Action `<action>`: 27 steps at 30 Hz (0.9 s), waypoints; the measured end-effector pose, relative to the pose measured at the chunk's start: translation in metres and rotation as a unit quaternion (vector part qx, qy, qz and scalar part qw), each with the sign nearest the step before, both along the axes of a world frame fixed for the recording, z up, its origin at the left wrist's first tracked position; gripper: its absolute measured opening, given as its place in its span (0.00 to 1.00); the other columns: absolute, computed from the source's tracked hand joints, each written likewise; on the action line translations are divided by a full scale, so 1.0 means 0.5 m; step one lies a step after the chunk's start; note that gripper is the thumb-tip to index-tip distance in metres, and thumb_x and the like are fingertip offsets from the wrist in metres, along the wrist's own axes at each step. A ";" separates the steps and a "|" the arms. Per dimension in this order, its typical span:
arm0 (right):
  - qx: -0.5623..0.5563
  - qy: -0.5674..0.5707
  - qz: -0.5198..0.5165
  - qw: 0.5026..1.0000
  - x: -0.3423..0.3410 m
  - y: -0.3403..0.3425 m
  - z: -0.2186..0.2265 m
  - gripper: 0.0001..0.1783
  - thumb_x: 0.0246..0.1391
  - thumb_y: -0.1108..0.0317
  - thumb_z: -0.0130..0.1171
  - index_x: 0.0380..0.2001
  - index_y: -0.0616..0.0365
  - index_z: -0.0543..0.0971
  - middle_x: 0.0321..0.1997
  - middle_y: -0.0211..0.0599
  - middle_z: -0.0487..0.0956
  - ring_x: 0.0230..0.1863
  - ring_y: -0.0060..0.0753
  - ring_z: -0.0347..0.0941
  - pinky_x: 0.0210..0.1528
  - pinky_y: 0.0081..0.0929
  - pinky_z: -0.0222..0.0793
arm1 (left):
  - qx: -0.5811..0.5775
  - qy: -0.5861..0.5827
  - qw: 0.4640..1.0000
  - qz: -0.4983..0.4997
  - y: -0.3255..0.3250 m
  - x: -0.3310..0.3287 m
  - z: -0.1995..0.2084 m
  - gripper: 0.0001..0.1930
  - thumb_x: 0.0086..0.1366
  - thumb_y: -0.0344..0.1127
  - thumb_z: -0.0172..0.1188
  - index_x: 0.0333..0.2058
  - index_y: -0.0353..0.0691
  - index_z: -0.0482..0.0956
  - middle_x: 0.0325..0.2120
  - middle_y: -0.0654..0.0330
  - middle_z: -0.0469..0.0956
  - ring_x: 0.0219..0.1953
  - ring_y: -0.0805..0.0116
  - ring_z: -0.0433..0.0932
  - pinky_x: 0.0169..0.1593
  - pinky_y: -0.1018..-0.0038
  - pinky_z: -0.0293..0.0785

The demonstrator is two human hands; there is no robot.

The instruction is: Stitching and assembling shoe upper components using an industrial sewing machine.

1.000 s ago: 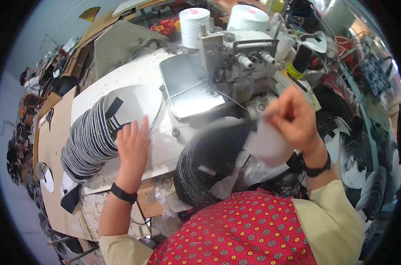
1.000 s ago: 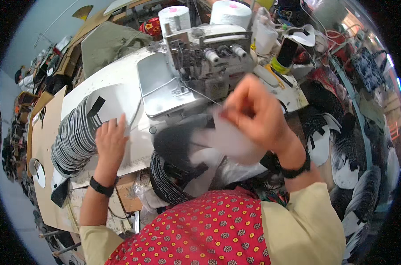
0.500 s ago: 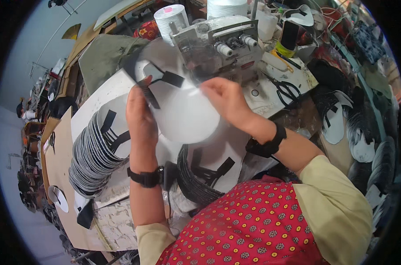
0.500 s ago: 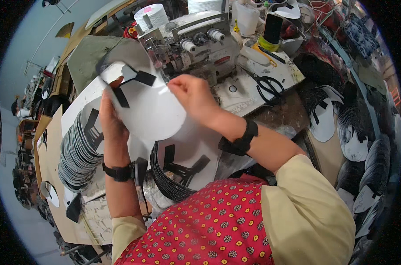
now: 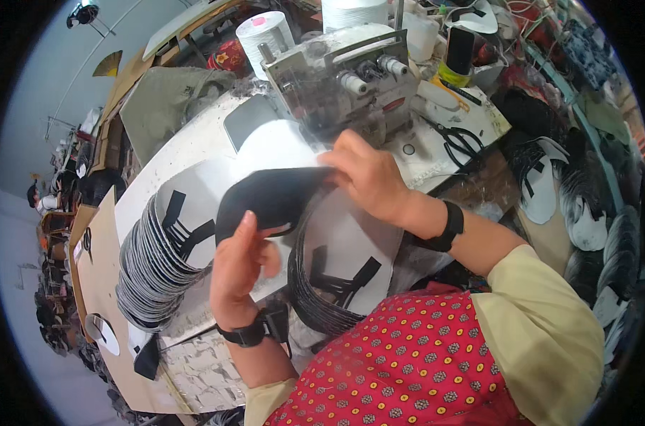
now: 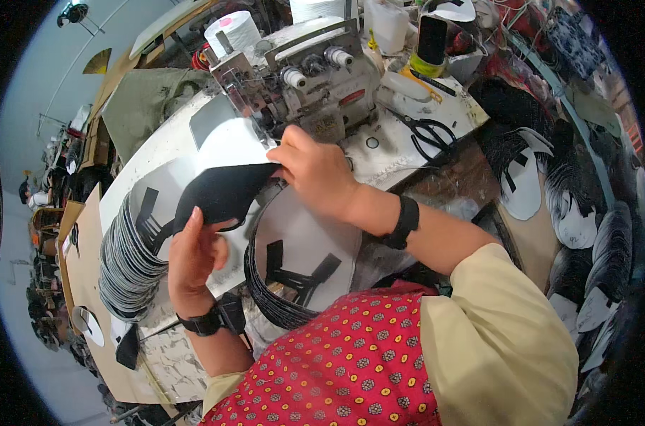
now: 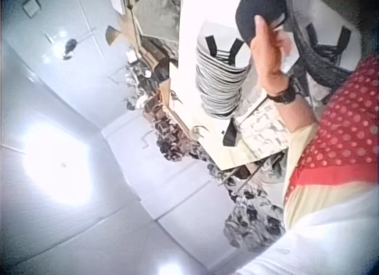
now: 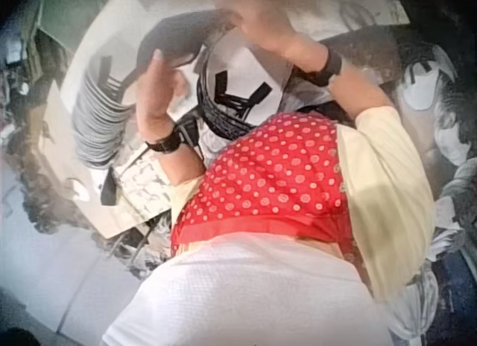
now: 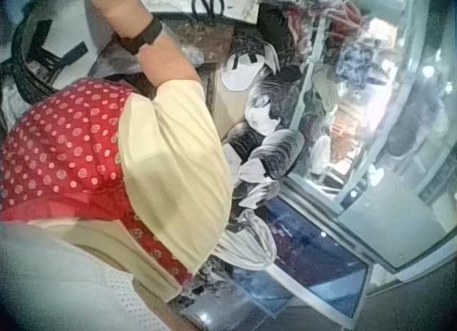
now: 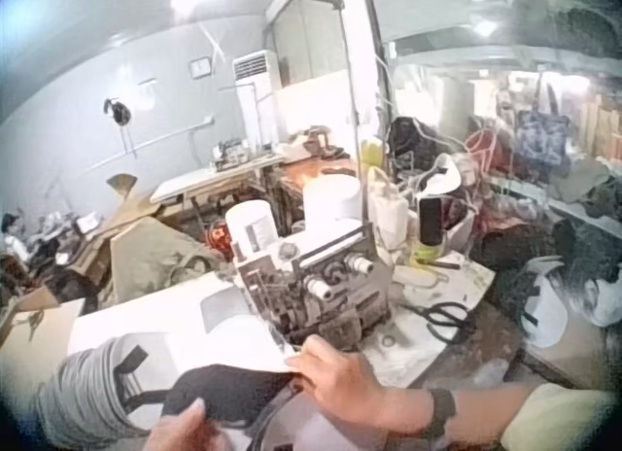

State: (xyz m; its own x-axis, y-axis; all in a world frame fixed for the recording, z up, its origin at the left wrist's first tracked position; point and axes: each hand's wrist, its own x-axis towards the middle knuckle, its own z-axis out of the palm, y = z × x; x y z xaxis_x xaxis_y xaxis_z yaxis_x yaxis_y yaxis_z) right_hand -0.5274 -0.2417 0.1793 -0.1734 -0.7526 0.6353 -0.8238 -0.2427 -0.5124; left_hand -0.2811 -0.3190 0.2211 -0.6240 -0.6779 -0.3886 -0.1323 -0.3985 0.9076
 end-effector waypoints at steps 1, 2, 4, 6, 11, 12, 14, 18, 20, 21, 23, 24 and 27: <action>0.000 -0.001 -0.001 1.000 -0.004 -0.006 0.005 0.15 0.42 0.75 0.67 0.35 0.56 0.77 0.35 0.34 0.73 0.33 0.43 0.76 0.30 0.38 0.71 | -0.016 -0.025 0.999 -0.028 0.011 -0.013 0.005 0.17 0.72 0.40 0.49 0.44 0.30 0.77 0.29 0.51 0.82 0.17 0.68 0.73 0.23 0.75 0.67; -0.032 -0.024 0.042 0.998 -0.008 -0.014 0.012 0.14 0.41 0.77 0.66 0.34 0.57 0.77 0.37 0.34 0.74 0.34 0.44 0.76 0.31 0.37 0.71 | -0.003 -0.035 0.999 -0.025 0.024 -0.034 0.002 0.17 0.72 0.40 0.49 0.44 0.30 0.77 0.29 0.51 0.82 0.17 0.68 0.73 0.23 0.75 0.67; -0.089 -0.079 0.136 0.984 -0.012 -0.024 0.031 0.12 0.43 0.80 0.65 0.34 0.60 0.76 0.35 0.33 0.77 0.28 0.36 0.76 0.28 0.30 0.70 | -0.231 -0.032 0.965 -0.120 0.020 -0.069 0.002 0.14 0.71 0.28 0.45 0.48 0.28 0.75 0.32 0.50 0.82 0.31 0.66 0.80 0.35 0.74 0.74; 0.032 -0.200 0.163 0.966 -0.013 -0.004 0.053 0.10 0.46 0.80 0.64 0.34 0.60 0.77 0.31 0.33 0.78 0.23 0.31 0.75 0.25 0.27 0.68 | -0.352 -0.048 0.927 -0.122 0.001 -0.088 0.002 0.14 0.69 0.24 0.43 0.48 0.28 0.75 0.32 0.51 0.82 0.36 0.66 0.80 0.37 0.73 0.75; 0.126 -0.343 0.208 0.908 -0.005 0.050 0.099 0.06 0.53 0.78 0.63 0.34 0.61 0.78 0.23 0.34 0.79 0.15 0.19 0.71 0.19 0.21 0.63 | -0.260 -0.079 0.962 -0.018 -0.011 -0.073 0.012 0.14 0.65 0.19 0.44 0.46 0.29 0.75 0.31 0.57 0.83 0.36 0.71 0.79 0.40 0.75 0.75; 0.107 -0.294 0.210 0.926 -0.002 0.052 0.102 0.06 0.53 0.77 0.63 0.35 0.61 0.78 0.24 0.34 0.80 0.15 0.19 0.71 0.19 0.21 0.64 | -0.281 -0.081 0.955 0.041 -0.006 -0.073 0.013 0.13 0.58 0.18 0.53 0.43 0.29 0.75 0.30 0.58 0.80 0.34 0.69 0.78 0.40 0.75 0.74; 0.064 -0.228 0.211 0.948 0.005 0.042 0.102 0.05 0.53 0.77 0.62 0.34 0.61 0.78 0.25 0.37 0.79 0.16 0.30 0.74 0.20 0.26 0.66 | -0.482 -0.147 0.858 0.102 -0.004 -0.081 0.019 0.15 0.54 0.18 0.56 0.42 0.31 0.75 0.31 0.56 0.78 0.36 0.64 0.77 0.41 0.73 0.74; -0.046 0.009 0.114 0.992 0.019 0.000 0.083 0.05 0.51 0.76 0.61 0.32 0.61 0.75 0.25 0.47 0.76 0.28 0.55 0.74 0.28 0.38 0.69 | -0.720 -0.152 0.658 0.161 -0.027 -0.129 0.024 0.26 0.46 0.17 0.61 0.48 0.35 0.71 0.37 0.54 0.72 0.36 0.58 0.75 0.42 0.70 0.74; 0.030 -0.078 0.105 0.991 0.019 0.003 0.071 0.06 0.50 0.75 0.61 0.32 0.61 0.75 0.27 0.47 0.77 0.30 0.54 0.75 0.29 0.39 0.70 | -0.638 -0.107 0.751 0.130 -0.038 -0.141 0.016 0.31 0.47 0.17 0.60 0.53 0.35 0.67 0.41 0.55 0.71 0.36 0.64 0.75 0.41 0.72 0.74; 0.108 -0.153 0.083 0.979 0.017 0.006 0.065 0.06 0.50 0.75 0.61 0.32 0.61 0.75 0.30 0.47 0.77 0.31 0.53 0.75 0.31 0.39 0.70 | -0.554 -0.106 0.821 0.088 -0.045 -0.144 0.008 0.33 0.47 0.16 0.60 0.55 0.35 0.64 0.43 0.55 0.71 0.37 0.66 0.76 0.41 0.72 0.74; 0.076 -0.140 0.086 0.983 0.006 0.023 0.057 0.08 0.48 0.74 0.62 0.33 0.61 0.76 0.32 0.47 0.78 0.34 0.52 0.77 0.33 0.37 0.72 | -0.360 0.004 0.933 0.001 -0.060 -0.136 -0.014 0.31 0.49 0.14 0.58 0.55 0.34 0.66 0.42 0.60 0.72 0.37 0.74 0.74 0.41 0.75 0.73; 0.052 -0.107 0.123 0.985 -0.002 0.032 0.053 0.08 0.47 0.75 0.62 0.34 0.61 0.76 0.33 0.46 0.79 0.35 0.51 0.78 0.34 0.36 0.73 | -0.396 -0.034 0.917 -0.035 -0.071 -0.128 -0.027 0.31 0.48 0.12 0.58 0.53 0.34 0.68 0.41 0.58 0.74 0.35 0.73 0.75 0.37 0.75 0.74; -0.036 -0.069 0.171 0.982 -0.022 0.047 0.043 0.12 0.46 0.79 0.60 0.38 0.61 0.78 0.39 0.39 0.83 0.39 0.44 0.81 0.40 0.29 0.77 | -0.382 0.040 0.922 -0.047 -0.113 -0.098 -0.070 0.15 0.56 0.17 0.56 0.43 0.35 0.75 0.34 0.60 0.76 0.34 0.71 0.75 0.34 0.74 0.73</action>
